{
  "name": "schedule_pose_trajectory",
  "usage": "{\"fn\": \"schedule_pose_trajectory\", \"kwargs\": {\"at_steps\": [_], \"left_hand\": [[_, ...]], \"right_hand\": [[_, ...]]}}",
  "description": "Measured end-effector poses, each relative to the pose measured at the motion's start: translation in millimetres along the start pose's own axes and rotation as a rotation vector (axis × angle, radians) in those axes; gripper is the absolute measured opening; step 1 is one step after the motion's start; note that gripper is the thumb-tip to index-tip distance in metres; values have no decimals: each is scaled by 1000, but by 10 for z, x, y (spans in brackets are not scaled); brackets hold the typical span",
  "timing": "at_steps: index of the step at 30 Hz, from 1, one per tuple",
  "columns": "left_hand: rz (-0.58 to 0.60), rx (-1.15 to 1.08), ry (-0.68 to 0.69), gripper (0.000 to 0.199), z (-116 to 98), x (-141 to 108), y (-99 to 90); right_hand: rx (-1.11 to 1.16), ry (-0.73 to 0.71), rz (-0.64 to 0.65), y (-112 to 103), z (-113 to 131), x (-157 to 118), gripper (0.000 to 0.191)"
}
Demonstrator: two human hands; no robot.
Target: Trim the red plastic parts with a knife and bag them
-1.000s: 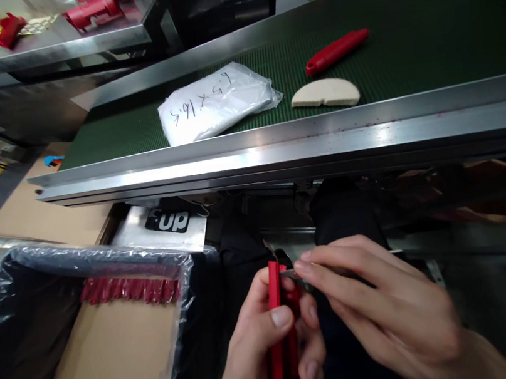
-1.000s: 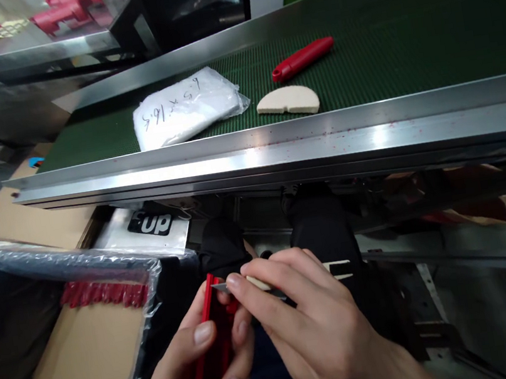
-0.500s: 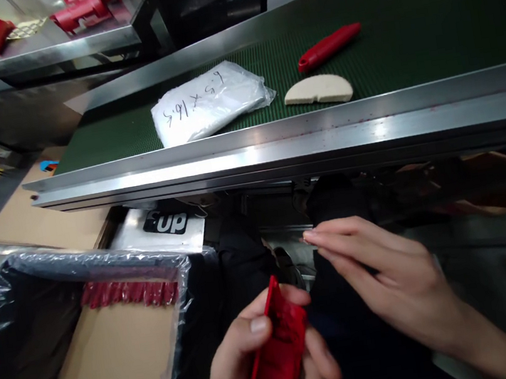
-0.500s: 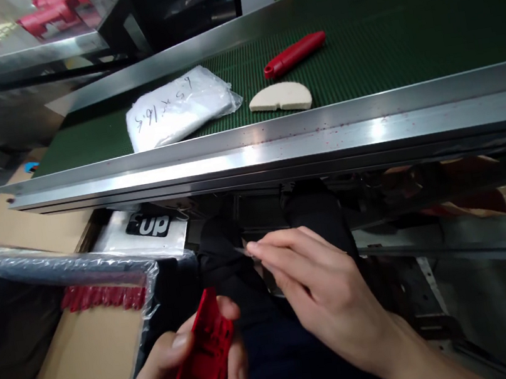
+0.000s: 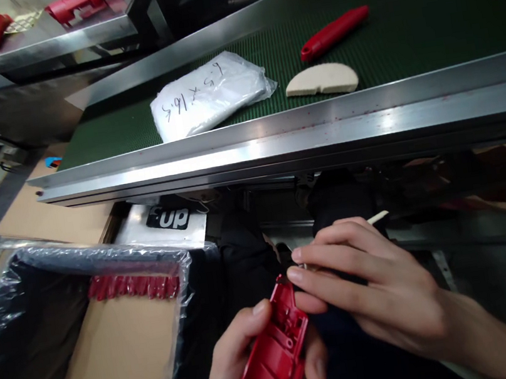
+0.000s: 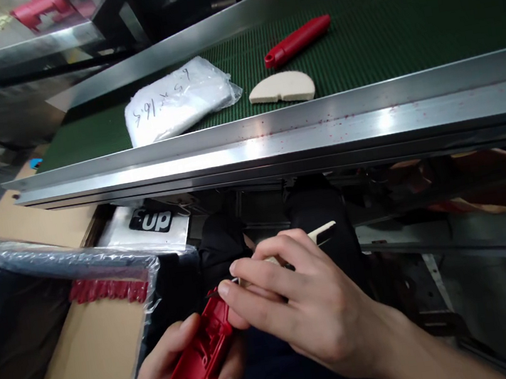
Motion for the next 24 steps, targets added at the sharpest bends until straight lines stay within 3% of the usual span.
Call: {"fn": "schedule_pose_trajectory", "kwargs": {"at_steps": [5, 9, 14, 19, 24], "left_hand": [[-34, 46, -83, 40, 21, -13, -21], [-119, 129, -38, 41, -56, -12, 7], [-92, 207, -91, 44, -58, -4, 81], [-66, 279, -155, 44, 19, -11, 74], [-85, 113, -40, 48, 41, 16, -3]], "right_hand": [[-6, -8, -6, -23, -1, 19, 26], [3, -24, -2, -2, -13, -6, 25], [13, -52, 4, 4, -52, -53, 30], [-6, 101, -56, -143, -212, -36, 45], [107, 163, -71, -149, -176, -28, 40]]}}
Point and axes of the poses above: each hand's wrist, its own x-axis towards the middle knuckle, its own y-axis out of the palm, z = x × y, the point moved 7 cm from there along x, towards the middle knuckle, and after that the axes turned 4 degrees about z, right-handed, at the moved point
